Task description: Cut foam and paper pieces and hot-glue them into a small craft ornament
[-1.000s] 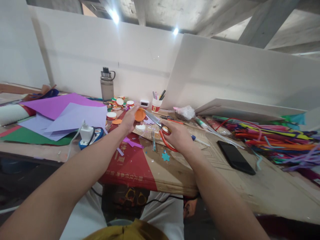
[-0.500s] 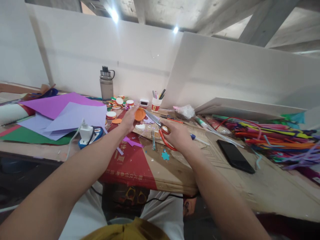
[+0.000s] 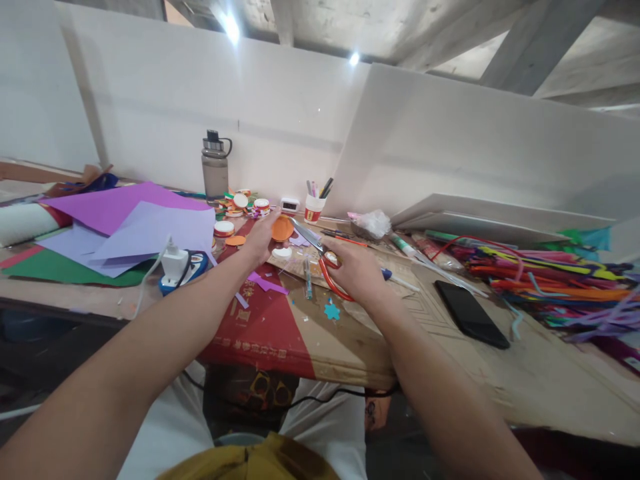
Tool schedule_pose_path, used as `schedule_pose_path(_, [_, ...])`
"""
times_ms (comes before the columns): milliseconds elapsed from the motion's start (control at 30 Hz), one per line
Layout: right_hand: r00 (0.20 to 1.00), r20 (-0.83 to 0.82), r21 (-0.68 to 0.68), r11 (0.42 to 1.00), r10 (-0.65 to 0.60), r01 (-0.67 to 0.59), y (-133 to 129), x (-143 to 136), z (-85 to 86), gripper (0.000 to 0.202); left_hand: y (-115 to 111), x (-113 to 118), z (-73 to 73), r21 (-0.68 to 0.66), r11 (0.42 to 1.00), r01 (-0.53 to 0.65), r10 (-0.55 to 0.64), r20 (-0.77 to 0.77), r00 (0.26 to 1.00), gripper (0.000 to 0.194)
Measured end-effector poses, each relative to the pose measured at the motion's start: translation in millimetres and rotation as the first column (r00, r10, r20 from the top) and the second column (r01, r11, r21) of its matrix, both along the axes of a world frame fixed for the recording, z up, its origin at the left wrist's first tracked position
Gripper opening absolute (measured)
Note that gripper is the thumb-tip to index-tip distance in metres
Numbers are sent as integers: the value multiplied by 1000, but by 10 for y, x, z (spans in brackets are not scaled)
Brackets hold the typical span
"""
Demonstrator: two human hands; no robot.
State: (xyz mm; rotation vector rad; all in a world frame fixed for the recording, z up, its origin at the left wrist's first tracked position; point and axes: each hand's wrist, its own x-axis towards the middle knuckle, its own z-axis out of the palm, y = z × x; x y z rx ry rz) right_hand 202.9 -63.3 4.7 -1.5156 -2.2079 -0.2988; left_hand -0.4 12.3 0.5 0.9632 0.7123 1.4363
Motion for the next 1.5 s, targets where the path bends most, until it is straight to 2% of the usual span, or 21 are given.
schedule_pose_path(300, [1000, 27, 22, 1000, 9, -10, 9, 6, -21, 44, -13, 7, 0, 8, 1000, 5, -5, -7, 1000, 29])
schedule_pose_path(500, [998, 34, 22, 998, -51, 50, -5, -12, -44, 44, 12, 1, -11, 19, 1000, 16, -16, 9, 1000, 27])
schedule_pose_path(767, [996, 57, 18, 998, -65, 64, -29, -52, -45, 42, -4, 5, -2, 23, 1000, 18, -18, 13, 1000, 28])
schedule_pose_path(1200, [993, 105, 38, 998, -54, 51, 3, -21, -42, 41, -42, -4, 44, 27, 999, 35, -32, -84, 996, 31])
schedule_pose_path(1500, [992, 112, 15, 998, -60, 58, -7, -24, -19, 41, -36, -26, 69, 49, 999, -2, 8, -123, 992, 30])
